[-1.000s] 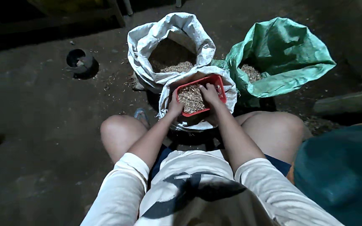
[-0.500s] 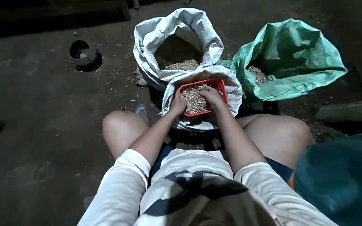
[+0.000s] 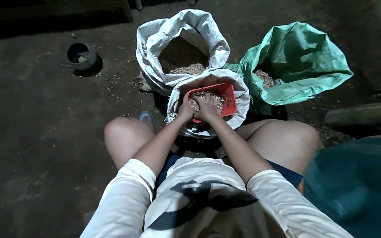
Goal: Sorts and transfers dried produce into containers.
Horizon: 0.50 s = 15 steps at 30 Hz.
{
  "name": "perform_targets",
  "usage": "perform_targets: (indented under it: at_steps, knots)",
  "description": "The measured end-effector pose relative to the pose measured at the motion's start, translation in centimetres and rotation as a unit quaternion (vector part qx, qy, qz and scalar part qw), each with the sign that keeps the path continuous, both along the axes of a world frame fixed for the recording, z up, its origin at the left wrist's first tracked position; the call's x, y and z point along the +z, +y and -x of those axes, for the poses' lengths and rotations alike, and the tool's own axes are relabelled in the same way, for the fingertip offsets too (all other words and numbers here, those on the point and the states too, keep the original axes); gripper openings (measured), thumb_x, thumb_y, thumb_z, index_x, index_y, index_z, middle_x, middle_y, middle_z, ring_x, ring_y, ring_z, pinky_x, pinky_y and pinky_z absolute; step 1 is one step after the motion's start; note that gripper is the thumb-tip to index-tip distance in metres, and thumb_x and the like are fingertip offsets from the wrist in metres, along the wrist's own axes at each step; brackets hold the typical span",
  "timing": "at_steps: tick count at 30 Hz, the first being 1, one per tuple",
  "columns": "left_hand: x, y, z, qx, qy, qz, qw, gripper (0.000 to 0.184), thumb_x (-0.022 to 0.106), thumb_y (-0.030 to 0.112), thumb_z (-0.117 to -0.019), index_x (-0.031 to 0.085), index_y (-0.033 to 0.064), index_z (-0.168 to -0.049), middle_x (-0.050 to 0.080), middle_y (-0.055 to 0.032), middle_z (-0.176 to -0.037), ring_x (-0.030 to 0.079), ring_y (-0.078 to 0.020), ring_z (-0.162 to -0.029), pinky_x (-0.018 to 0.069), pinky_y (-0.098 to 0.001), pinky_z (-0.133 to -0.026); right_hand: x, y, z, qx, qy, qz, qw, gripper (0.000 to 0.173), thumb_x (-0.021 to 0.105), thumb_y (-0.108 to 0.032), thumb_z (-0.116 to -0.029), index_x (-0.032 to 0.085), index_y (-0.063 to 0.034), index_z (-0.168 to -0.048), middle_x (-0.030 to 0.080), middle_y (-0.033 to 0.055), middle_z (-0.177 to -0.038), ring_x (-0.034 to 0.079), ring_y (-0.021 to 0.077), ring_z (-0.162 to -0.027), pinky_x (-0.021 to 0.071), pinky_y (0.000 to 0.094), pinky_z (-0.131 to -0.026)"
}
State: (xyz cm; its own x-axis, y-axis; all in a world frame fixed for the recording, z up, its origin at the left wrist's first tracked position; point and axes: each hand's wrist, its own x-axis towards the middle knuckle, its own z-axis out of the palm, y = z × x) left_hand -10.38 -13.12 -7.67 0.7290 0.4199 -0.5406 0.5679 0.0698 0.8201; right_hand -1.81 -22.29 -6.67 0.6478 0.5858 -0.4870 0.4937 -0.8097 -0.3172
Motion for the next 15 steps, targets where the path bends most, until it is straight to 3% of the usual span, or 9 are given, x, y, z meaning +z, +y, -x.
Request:
perform_targets:
  at_steps: [3, 9, 12, 15]
  knots:
    - [0.1, 0.2, 0.1, 0.002, -0.022, -0.002, 1.0, 0.089, 0.058, -0.001, -0.0949, 0.01, 0.0236, -0.165, 0.049, -0.0256, -0.148, 0.053, -0.042, -0.132, 0.0453, -0.0637, -0.104, -0.1, -0.2, -1.4, -0.009, -0.019, -0.015, 1.0, 0.088, 0.093, -0.015, -0.0697, 0.054, -0.0227, -0.148, 0.028, 0.0333, -0.16, 0.037, 0.0603, -0.139, 0.0478, 0.0744, -0.095]
    - [0.1, 0.5, 0.2, -0.005, -0.022, 0.009, 1.0, 0.091, 0.059, 0.0, -0.0948, 0.007, 0.026, -0.165, 0.051, -0.0269, -0.146, 0.055, -0.0439, -0.13, 0.0463, -0.0644, -0.101, 1.1, -1.7, -5.0, -0.08, 0.017, -0.036, 0.996, 0.08, 0.088, -0.012, -0.0769, 0.051, -0.0104, -0.148, 0.04, 0.0341, -0.151, 0.052, 0.0553, -0.128, 0.0481, 0.0698, -0.099]
    - [0.9, 0.8, 0.2, -0.019, 0.002, -0.003, 1.0, 0.088, 0.058, 0.003, -0.0972, 0.005, 0.02, -0.165, 0.051, -0.0298, -0.144, 0.055, -0.0454, -0.129, 0.0457, -0.0647, -0.102, 2.9, -2.5, -5.6, -0.08, 0.037, -0.069, 0.994, 0.075, 0.088, -0.012, -0.0784, 0.055, -0.0118, -0.146, 0.044, 0.0318, -0.15, 0.052, 0.0522, -0.13, 0.0465, 0.0692, -0.101]
    - [0.8, 0.5, 0.2, -0.03, -0.001, -0.004, 1.0, 0.088, 0.057, 0.002, -0.097, 0.006, 0.0204, -0.165, 0.049, -0.0276, -0.148, 0.054, -0.0434, -0.131, 0.0457, -0.0639, -0.103, 4.4, -2.0, -4.1, -0.023, 0.009, -0.06, 0.998, 0.078, 0.091, -0.025, -0.0786, 0.056, -0.018, -0.148, 0.044, 0.0279, -0.153, 0.044, 0.0549, -0.135, 0.0408, 0.0763, -0.1]
